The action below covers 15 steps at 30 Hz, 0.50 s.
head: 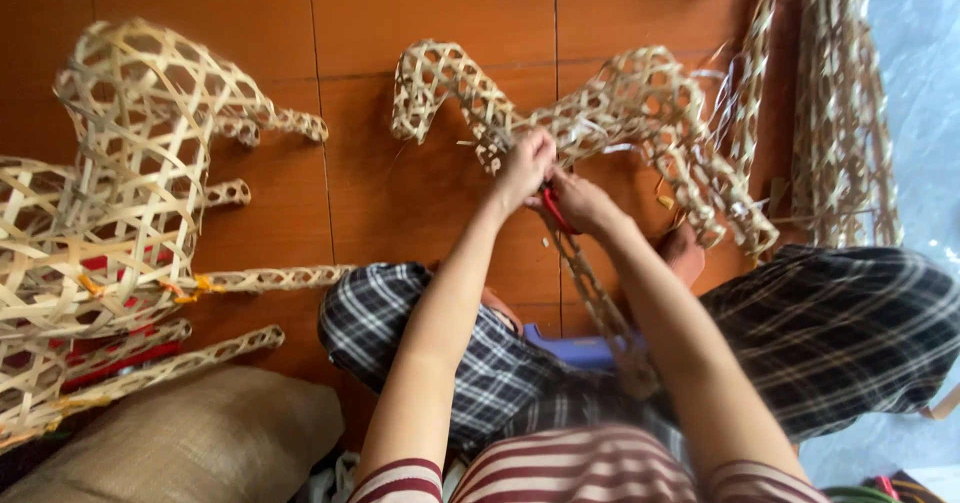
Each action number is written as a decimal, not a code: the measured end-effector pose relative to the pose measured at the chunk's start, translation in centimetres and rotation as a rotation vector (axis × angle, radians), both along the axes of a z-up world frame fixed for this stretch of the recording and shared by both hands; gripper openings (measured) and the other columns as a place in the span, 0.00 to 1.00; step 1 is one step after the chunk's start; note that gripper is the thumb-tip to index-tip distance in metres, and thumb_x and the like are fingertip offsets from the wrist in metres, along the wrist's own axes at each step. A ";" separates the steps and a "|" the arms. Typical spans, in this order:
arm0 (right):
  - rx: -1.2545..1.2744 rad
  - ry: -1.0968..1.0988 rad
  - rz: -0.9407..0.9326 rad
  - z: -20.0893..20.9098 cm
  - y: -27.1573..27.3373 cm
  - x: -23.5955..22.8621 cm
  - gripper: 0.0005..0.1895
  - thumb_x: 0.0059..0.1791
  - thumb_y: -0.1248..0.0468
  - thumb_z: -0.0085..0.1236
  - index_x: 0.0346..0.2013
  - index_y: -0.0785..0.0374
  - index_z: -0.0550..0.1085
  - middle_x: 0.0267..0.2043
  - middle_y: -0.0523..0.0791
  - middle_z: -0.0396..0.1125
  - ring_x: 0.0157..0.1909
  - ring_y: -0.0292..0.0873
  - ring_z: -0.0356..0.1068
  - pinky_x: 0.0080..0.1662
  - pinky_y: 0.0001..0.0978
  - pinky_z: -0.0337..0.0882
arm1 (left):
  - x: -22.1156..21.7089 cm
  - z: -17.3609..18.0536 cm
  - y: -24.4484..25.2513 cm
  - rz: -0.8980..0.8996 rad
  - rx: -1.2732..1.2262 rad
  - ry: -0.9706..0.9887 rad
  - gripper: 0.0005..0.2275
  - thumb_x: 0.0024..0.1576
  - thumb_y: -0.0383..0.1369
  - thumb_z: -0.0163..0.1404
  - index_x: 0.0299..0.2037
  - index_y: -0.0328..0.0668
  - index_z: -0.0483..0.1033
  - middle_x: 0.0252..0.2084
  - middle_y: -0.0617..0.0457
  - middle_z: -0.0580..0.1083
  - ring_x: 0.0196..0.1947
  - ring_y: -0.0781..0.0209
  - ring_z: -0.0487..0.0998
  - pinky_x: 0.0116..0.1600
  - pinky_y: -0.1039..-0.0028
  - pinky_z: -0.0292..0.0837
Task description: The person sits on the floor weaving and tying thin bamboo strips onto woven bamboo horse-shaped frames, using scissors to trim and cut strips, and turning the figures to secure the lattice on different parts.
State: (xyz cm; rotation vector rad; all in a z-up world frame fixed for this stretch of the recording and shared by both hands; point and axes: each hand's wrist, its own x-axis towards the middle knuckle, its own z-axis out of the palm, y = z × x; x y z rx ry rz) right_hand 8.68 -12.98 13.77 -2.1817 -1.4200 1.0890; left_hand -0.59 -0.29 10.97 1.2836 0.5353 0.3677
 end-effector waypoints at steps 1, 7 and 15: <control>0.010 -0.012 -0.001 0.1 0.0 -0.2 0.37 0.48 0.33 0.51 0.53 0.62 0.66 0.35 0.57 0.71 0.33 0.59 0.72 0.36 0.52 0.72 | 0.2 0.2 -0.1 -0.001 0.010 -0.012 0.09 0.65 0.31 0.44 0.32 0.39 0.70 0.25 0.56 0.72 0.24 0.67 0.74 0.31 0.79 0.77; 0.116 -0.097 -0.163 3.2 -5.6 -1.1 0.31 0.48 0.38 0.58 0.39 0.65 0.70 0.29 0.59 0.71 0.35 0.65 0.70 0.38 0.55 0.69 | 1.0 0.4 1.6 0.214 0.347 0.148 0.09 0.65 0.31 0.48 0.33 0.40 0.75 0.26 0.58 0.71 0.22 0.70 0.66 0.25 0.80 0.60; -0.530 -0.091 -0.086 -5.4 -13.1 -1.6 0.13 0.56 0.52 0.45 0.45 0.57 0.71 0.36 0.50 0.73 0.36 0.51 0.76 0.41 0.47 0.79 | 1.4 1.5 -0.3 -0.010 0.430 0.387 0.08 0.64 0.28 0.46 0.32 0.38 0.73 0.23 0.56 0.73 0.15 0.69 0.63 0.20 0.82 0.59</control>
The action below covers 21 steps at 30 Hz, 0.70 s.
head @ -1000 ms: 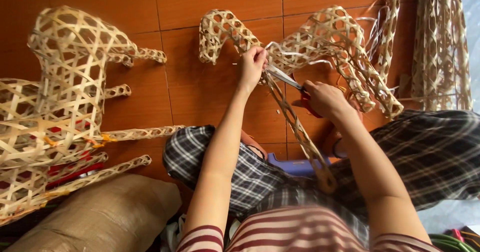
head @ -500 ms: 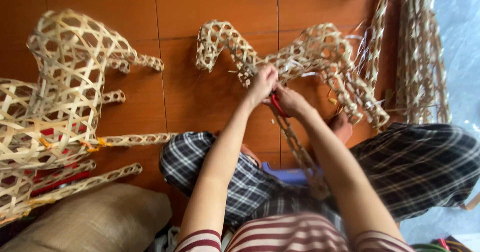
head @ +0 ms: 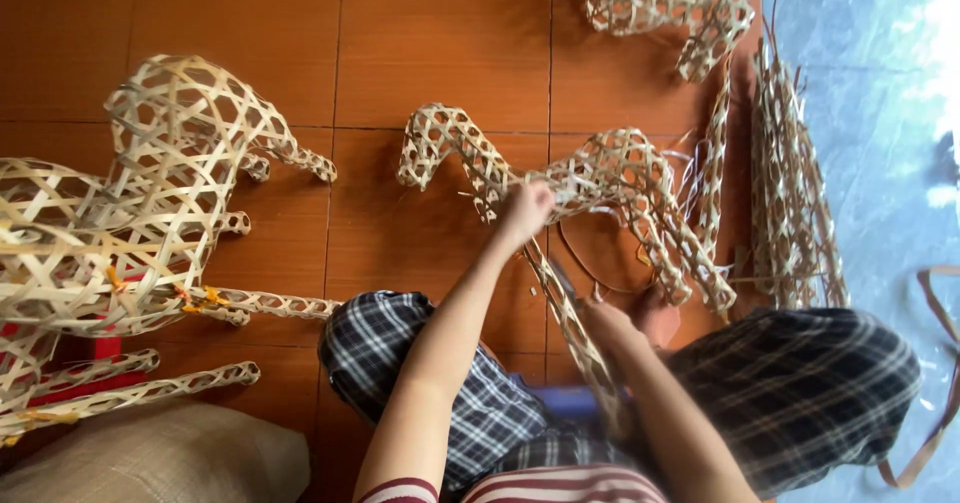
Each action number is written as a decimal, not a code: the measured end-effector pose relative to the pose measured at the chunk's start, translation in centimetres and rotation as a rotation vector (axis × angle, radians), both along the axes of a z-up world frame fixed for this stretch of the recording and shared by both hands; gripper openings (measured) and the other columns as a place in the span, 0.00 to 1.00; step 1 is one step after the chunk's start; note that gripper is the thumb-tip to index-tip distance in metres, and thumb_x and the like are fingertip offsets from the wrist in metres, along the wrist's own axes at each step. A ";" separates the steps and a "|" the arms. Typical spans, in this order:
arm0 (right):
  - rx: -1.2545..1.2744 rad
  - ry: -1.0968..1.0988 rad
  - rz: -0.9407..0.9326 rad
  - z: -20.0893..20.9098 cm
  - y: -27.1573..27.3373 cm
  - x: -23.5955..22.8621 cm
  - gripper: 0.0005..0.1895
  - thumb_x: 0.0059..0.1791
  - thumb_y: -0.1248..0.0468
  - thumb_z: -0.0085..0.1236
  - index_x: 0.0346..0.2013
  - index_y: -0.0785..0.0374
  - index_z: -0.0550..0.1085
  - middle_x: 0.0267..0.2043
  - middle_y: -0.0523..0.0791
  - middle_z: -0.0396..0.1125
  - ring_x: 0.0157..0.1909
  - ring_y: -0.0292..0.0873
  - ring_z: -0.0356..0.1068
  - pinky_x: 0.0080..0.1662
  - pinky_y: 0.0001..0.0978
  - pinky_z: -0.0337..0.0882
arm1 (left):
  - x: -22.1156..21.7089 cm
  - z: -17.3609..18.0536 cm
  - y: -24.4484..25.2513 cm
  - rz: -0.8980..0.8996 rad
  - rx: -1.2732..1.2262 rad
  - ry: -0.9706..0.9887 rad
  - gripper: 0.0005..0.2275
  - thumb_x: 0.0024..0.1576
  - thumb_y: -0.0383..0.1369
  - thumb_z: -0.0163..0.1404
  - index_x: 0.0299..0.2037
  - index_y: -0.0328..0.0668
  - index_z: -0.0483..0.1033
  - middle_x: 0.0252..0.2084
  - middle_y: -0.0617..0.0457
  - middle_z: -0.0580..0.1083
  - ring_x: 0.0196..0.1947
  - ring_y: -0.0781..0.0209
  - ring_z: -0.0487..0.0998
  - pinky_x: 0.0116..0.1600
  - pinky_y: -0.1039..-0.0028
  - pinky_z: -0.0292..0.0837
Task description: The person sits on the floor weaving and tying thin bamboo strips onto woven bamboo horse-shaped frames, using scissors to trim and cut strips, and turning the figures to secure the lattice on different parts.
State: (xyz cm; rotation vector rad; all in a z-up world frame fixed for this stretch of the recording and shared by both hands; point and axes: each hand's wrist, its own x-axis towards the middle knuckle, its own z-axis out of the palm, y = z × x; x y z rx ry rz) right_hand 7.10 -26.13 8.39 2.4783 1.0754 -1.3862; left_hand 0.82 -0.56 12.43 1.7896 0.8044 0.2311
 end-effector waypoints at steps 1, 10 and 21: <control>0.010 -0.011 0.008 1.2 1.1 0.0 0.13 0.56 0.52 0.45 0.45 0.57 0.71 0.36 0.50 0.73 0.36 0.51 0.76 0.41 0.47 0.79 | -0.1 0.3 -0.6 0.008 0.010 -0.011 0.08 0.64 0.28 0.46 0.32 0.38 0.73 0.23 0.56 0.73 0.15 0.69 0.63 0.20 0.82 0.59; 1.253 -0.292 0.015 15.4 5.9 2.6 0.13 0.55 0.60 0.49 0.46 0.66 0.74 0.42 0.55 0.73 0.41 0.52 0.75 0.43 0.43 0.77 | 2.5 -2.1 -5.7 -0.754 -0.203 0.136 0.05 0.59 0.31 0.54 0.35 0.40 0.80 0.26 0.58 0.75 0.23 0.69 0.69 0.30 0.80 0.68; 1.059 -0.129 0.197 12.3 6.2 5.2 0.12 0.59 0.55 0.48 0.48 0.53 0.78 0.35 0.40 0.76 0.20 0.30 0.66 0.20 0.24 0.65 | -0.6 -3.0 0.8 -0.587 -0.378 -0.109 0.09 0.63 0.37 0.55 0.42 0.42 0.85 0.36 0.54 0.78 0.35 0.65 0.73 0.42 0.75 0.66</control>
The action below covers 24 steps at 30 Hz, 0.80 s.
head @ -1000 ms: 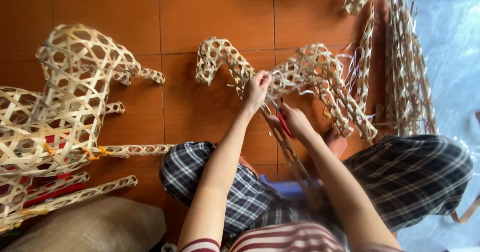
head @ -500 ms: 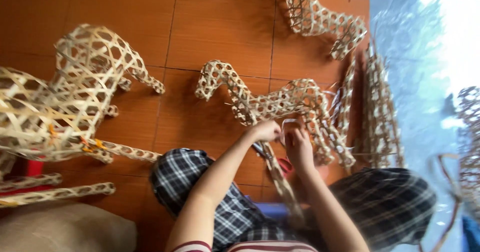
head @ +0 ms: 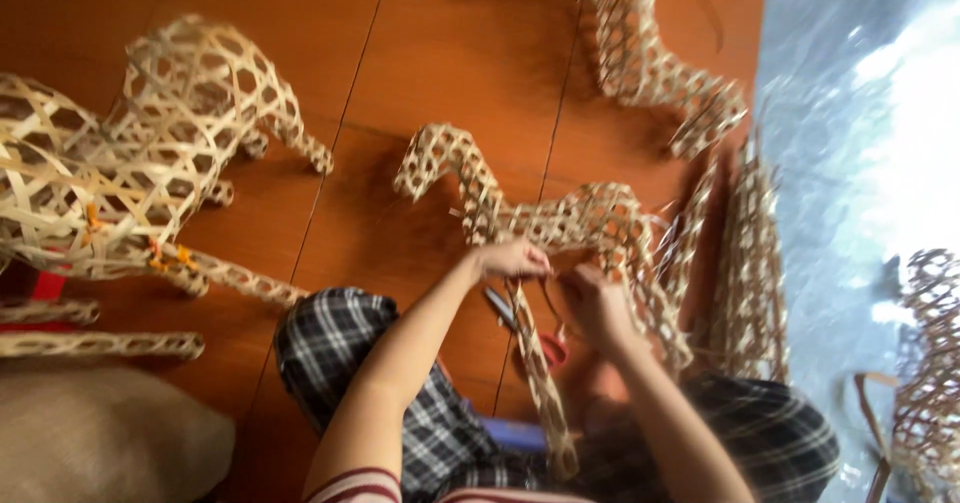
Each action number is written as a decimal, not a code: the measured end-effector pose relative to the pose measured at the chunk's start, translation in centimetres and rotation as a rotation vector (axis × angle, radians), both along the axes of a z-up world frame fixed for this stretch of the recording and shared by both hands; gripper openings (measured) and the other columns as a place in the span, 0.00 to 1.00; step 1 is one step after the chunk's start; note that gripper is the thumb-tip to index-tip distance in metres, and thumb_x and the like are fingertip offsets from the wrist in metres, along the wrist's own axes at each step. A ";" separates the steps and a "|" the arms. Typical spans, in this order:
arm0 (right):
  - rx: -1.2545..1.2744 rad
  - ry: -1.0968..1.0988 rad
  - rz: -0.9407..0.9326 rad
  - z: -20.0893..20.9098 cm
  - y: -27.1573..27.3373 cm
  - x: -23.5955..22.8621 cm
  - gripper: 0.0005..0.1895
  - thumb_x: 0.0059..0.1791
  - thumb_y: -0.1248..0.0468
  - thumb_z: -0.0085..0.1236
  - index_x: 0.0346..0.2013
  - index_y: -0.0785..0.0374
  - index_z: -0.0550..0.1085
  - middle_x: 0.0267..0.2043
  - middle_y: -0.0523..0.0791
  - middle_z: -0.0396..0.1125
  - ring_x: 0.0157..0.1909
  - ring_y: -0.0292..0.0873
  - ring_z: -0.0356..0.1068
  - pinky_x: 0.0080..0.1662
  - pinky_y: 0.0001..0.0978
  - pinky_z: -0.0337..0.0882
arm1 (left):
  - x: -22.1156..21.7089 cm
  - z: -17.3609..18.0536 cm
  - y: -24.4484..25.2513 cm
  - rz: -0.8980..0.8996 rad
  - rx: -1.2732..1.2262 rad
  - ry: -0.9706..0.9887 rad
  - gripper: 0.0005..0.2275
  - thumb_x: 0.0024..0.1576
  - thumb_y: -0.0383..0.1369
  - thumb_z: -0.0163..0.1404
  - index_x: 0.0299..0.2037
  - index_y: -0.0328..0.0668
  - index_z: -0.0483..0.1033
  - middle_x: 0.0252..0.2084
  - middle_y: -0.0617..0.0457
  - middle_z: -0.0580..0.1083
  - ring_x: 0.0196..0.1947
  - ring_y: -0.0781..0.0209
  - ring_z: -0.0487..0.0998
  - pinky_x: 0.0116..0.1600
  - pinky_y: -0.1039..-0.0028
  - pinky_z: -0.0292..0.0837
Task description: The person sits on the floor weaving and tying thin bamboo strips onto woven bamboo horse-shaped frames, using scissors to trim and cut strips, and turning the figures to secure the lattice on different parts.
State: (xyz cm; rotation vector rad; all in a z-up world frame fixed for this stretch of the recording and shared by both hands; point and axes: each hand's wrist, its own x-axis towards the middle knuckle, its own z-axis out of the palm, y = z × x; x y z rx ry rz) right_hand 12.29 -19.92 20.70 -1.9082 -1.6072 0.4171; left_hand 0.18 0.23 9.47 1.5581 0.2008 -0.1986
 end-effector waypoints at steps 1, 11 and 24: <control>-0.017 0.020 0.003 -0.4 0.4 1.5 0.12 0.59 0.55 0.48 0.48 0.53 0.78 0.35 0.40 0.76 0.20 0.30 0.66 0.20 0.24 0.65 | -0.3 -0.5 1.4 0.003 -0.017 0.020 0.09 0.63 0.37 0.55 0.42 0.42 0.85 0.36 0.54 0.78 0.35 0.65 0.73 0.42 0.75 0.66; 0.079 0.019 -0.281 9.0 -1.9 3.9 0.03 0.52 0.70 0.65 0.40 0.66 0.78 0.36 0.47 0.74 0.34 0.38 0.74 0.37 0.29 0.74 | -5.4 -7.7 5.8 1.114 0.659 0.429 0.04 0.58 0.31 0.54 0.34 0.41 0.78 0.38 0.44 0.78 0.41 0.50 0.76 0.47 0.62 0.73; -0.040 0.142 -0.224 10.1 -1.7 3.0 0.04 0.52 0.69 0.59 0.40 0.68 0.75 0.34 0.49 0.74 0.31 0.39 0.75 0.35 0.32 0.74 | -1.0 2.9 7.3 1.048 0.470 0.330 0.09 0.60 0.35 0.56 0.39 0.37 0.81 0.35 0.50 0.80 0.36 0.56 0.81 0.42 0.63 0.77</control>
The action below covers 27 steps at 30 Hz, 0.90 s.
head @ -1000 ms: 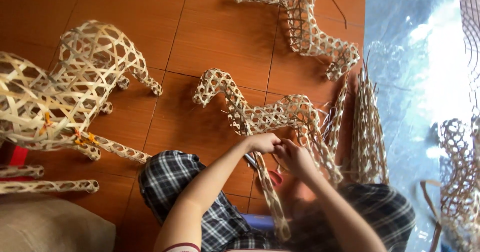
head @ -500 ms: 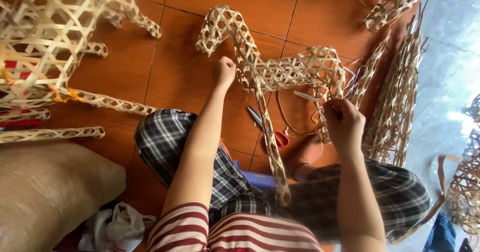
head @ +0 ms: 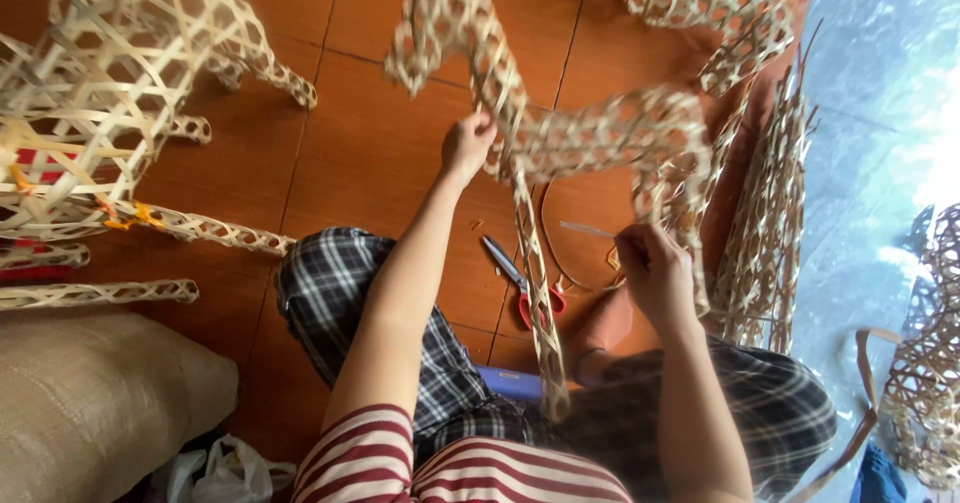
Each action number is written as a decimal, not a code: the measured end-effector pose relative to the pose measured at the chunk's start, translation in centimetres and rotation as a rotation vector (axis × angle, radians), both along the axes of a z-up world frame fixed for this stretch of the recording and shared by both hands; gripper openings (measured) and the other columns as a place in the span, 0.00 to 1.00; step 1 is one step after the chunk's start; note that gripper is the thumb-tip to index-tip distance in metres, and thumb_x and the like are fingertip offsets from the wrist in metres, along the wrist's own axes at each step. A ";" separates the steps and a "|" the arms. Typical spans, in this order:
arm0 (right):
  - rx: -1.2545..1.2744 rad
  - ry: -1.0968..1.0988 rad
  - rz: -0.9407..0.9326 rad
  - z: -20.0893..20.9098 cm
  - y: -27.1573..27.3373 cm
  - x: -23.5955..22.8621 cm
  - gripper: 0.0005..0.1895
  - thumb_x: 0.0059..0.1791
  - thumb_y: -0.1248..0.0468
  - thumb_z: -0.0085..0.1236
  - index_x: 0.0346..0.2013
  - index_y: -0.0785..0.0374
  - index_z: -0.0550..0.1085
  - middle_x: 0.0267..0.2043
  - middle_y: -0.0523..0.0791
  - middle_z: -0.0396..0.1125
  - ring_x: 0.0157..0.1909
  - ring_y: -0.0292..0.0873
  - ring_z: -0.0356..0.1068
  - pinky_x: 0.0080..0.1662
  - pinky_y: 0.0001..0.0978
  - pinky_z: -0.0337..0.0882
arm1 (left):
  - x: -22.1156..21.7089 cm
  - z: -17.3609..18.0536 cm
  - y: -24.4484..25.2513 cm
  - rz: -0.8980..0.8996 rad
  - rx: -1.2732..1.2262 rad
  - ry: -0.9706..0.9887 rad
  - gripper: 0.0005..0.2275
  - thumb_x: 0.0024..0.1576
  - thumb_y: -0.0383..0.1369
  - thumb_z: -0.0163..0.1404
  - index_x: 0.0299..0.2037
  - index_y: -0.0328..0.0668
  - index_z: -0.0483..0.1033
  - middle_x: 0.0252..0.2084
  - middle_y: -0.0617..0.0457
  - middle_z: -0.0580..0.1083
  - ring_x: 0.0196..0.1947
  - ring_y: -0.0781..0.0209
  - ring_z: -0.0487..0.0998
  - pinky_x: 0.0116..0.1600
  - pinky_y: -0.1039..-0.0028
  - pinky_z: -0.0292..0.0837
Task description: The person sits on the floor weaving and tying thin bamboo strips onto woven bamboo horse-shaped frames, using scissors to trim and cut strips, and turning the figures to secure the lattice on different parts.
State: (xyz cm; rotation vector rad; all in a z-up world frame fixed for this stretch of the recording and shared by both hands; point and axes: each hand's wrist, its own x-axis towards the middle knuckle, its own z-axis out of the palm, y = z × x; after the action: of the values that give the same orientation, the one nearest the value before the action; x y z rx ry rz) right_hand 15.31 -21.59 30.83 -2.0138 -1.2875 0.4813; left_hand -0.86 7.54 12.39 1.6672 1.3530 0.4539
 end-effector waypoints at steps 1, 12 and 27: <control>0.013 -0.007 0.000 -0.1 0.1 -0.1 0.04 0.52 0.69 0.59 0.40 0.68 0.75 0.34 0.49 0.74 0.31 0.39 0.75 0.35 0.32 0.74 | 0.2 2.9 0.5 0.000 0.013 -0.007 0.09 0.60 0.35 0.56 0.39 0.37 0.81 0.35 0.50 0.80 0.36 0.56 0.81 0.42 0.63 0.77; -0.031 0.076 0.001 0.8 2.8 -3.9 0.17 0.48 0.65 0.67 0.49 0.65 0.76 0.22 0.47 0.64 0.24 0.35 0.59 0.28 0.30 0.63 | -4.4 20.1 -3.2 -0.078 0.631 -0.263 0.08 0.60 0.30 0.60 0.45 0.35 0.82 0.65 0.43 0.62 0.48 0.57 0.81 0.52 0.74 0.83; 0.305 0.199 -0.031 -1.9 10.6 -12.3 0.39 0.56 0.72 0.50 0.79 0.57 0.48 0.23 0.46 0.60 0.25 0.38 0.58 0.32 0.31 0.64 | -5.8 18.4 -5.9 -0.197 0.676 -0.176 0.10 0.61 0.34 0.57 0.41 0.33 0.81 0.63 0.36 0.63 0.57 0.46 0.73 0.56 0.66 0.80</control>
State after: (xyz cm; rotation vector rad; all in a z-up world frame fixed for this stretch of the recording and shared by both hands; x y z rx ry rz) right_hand 3.03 -10.98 28.89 -1.6851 -1.1318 0.4301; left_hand -6.67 1.67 30.76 2.2122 0.9377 0.9920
